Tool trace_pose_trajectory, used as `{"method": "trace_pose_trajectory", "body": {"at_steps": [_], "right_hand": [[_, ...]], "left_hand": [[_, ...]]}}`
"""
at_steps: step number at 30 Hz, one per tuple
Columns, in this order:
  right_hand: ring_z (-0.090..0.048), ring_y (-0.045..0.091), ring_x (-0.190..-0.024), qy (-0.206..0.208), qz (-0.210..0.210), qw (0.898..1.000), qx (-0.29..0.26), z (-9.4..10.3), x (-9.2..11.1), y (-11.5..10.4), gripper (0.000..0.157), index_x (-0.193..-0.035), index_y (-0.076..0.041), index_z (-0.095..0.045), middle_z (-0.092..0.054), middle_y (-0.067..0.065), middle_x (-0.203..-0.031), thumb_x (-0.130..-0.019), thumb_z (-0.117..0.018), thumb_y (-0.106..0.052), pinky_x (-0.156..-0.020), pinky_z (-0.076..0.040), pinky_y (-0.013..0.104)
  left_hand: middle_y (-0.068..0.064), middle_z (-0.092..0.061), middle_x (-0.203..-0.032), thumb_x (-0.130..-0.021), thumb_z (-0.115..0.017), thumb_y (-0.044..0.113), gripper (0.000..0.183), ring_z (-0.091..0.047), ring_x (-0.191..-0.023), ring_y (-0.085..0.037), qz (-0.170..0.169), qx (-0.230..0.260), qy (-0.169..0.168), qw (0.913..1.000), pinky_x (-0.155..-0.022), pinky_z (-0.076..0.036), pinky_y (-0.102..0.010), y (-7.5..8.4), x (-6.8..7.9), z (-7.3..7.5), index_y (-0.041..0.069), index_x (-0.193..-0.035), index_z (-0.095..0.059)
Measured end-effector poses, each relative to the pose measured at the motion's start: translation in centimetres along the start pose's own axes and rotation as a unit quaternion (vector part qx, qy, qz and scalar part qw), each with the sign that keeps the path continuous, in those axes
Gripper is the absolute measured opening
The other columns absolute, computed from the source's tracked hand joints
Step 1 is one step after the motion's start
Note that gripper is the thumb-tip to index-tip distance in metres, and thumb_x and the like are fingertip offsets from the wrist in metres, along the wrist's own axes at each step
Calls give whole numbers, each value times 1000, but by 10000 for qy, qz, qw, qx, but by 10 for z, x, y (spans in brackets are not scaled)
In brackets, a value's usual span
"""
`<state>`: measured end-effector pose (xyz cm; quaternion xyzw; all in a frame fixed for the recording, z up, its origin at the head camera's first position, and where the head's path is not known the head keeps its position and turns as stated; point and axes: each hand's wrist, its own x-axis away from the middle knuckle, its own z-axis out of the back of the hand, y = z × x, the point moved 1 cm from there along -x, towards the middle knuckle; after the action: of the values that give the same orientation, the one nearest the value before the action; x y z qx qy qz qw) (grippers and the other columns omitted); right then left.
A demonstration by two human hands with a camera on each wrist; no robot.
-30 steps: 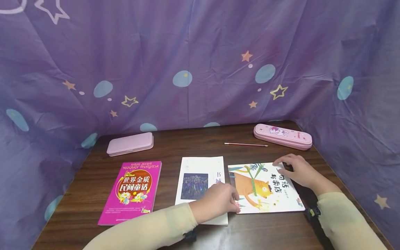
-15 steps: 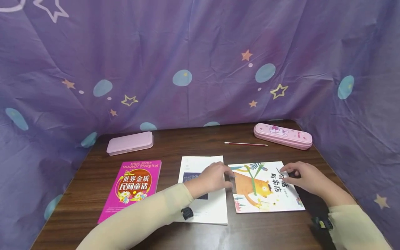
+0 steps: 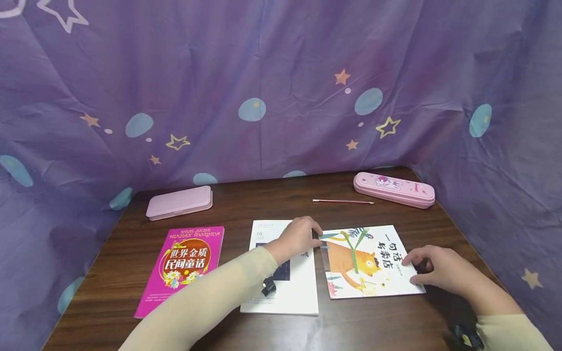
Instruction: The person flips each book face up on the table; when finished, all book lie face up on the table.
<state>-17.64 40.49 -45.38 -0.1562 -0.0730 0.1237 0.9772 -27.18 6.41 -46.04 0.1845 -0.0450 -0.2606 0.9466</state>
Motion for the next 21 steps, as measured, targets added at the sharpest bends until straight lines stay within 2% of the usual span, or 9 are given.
{"method": "trace_pose_trajectory", "body": {"at_steps": [6, 14, 21], "right_hand": [[-47, 1, -74, 148, -123, 9998, 37, -4, 5, -2, 39, -102, -20, -77, -67, -7, -93, -69, -94, -31, -62, -40, 25], [-43, -3, -72, 482, 102, 9988, 65, -7, 10, -2, 47, -100, -22, -77, -63, -12, -88, -60, -98, -35, -62, -37, 24], [-45, -1, -75, 297, -72, 9995, -69, -4, 8, -2, 48, -103, -20, -77, -65, -8, -92, -62, -97, -34, -63, -37, 25]], "left_hand": [[7, -75, -112, -89, -83, 31, 20, -67, -109, -11, 150, 138, 59, 9998, -96, -52, -24, -1, -2, -2, 22, -107, -81], [7, -75, -111, -88, -84, 31, 21, -67, -108, -10, 176, 217, 94, 9996, -95, -52, -24, 0, -1, -1, 22, -106, -81], [9, -77, -109, -87, -85, 30, 21, -69, -104, -9, 109, 300, 133, 9994, -91, -53, -22, -1, 0, -1, 20, -105, -81]]}}
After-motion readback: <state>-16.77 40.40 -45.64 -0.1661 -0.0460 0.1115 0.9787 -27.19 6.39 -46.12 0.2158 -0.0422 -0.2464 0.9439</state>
